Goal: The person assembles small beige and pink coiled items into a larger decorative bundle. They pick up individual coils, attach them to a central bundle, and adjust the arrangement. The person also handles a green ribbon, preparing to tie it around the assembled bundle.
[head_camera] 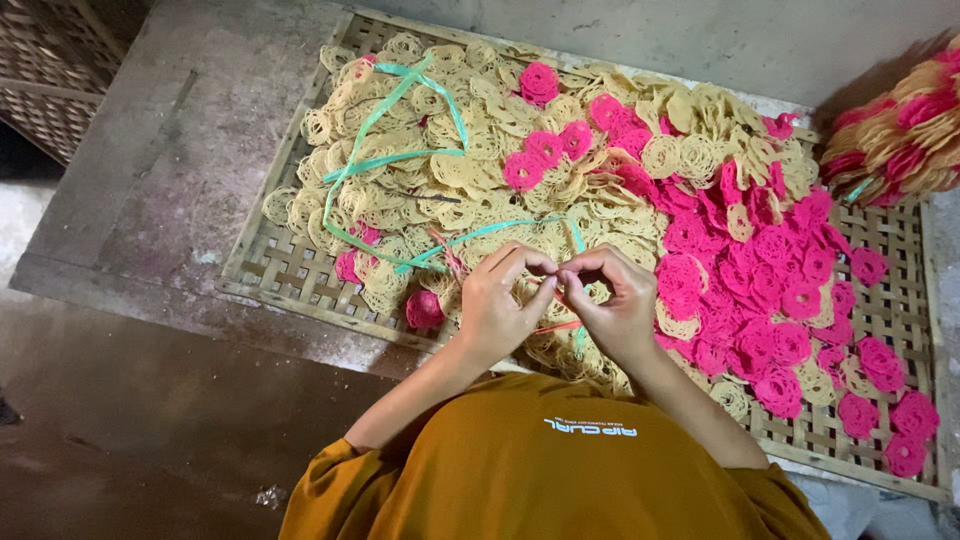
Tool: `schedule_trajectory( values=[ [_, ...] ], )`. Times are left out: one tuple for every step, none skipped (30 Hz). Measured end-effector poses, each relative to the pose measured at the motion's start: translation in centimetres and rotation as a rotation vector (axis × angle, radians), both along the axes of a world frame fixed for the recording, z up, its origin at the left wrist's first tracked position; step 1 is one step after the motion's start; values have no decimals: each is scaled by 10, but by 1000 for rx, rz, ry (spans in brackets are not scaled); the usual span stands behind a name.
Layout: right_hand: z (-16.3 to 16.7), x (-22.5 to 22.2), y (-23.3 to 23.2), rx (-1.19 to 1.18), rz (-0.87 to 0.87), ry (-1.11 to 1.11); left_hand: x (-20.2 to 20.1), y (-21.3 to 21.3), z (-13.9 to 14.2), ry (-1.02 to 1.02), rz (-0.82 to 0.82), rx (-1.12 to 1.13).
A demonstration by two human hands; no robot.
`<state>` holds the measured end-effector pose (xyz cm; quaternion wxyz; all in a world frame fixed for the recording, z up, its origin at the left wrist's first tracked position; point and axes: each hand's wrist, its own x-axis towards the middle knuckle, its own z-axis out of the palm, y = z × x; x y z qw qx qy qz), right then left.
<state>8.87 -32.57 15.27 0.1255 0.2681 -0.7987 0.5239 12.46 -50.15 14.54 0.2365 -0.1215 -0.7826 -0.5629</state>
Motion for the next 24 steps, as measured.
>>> schedule_trajectory(
  values=[
    [0,0,-1,5,2,16,-1,-1,-3,-3,-16,25],
    [0,0,-1,9,3,34,-2,-1,-7,-3,-33,49],
    [0,0,-1,14,3,52,-4,-1,-12,-71,-121,192],
    [-1,0,-2,-17,7,8,-6,0,-16,-139,-209,336],
    [-3,0,-2,-47,10,-38,-8,1,-21,-209,-296,481],
    [-5,0,-2,-77,13,-84,-9,0,-25,-246,-300,501],
    [-7,-1,-1,-76,19,-109,-10,0,-29,-283,-304,520],
    [-10,-1,0,-76,25,-134,-10,0,-31,-319,-308,539],
    [-12,-1,2,-76,30,-157,-10,-1,-33,-310,-314,533],
    [-16,-2,2,-123,59,-213,-10,-1,-34,-302,-322,529],
    [-19,-2,3,-171,87,-269,-9,-2,-35,-294,-329,525],
    [-22,-3,4,-218,115,-324,-9,-3,-35,-288,-327,513],
    [-25,-4,5,-269,117,-374,-8,-4,-34,-280,-325,500],
    [-26,-6,6,-320,120,-422,-8,-5,-33,-271,-324,486],
    [-27,-7,6,-371,121,-471,-8,-6,-32,-280,-320,431],
    [-28,-9,6,-399,123,-475,-7,-5,-32,-292,-315,376],
    [-27,-11,7,-428,126,-480,-7,-6,-31,-302,-310,320],
    [-27,-12,6,-456,131,-483,-6,-5,-32,-329,-341,372],
    [-26,-13,6,-447,123,-479,-5,-3,-33,-356,-372,424],
    [-26,-14,5,-438,117,-475,-6,-3,-34,-381,-402,475],
    [-26,-14,5,-428,111,-470,-6,-2,-36,-375,-398,476],
    [-27,-15,5,-450,117,-482,-6,-1,-39,-371,-395,477],
    [-29,-16,5,-471,123,-496,-7,-2,-42,-368,-392,478],
    [-30,-16,5,-492,130,-510,-7,-1,-45,-371,-386,512]
  ],
)
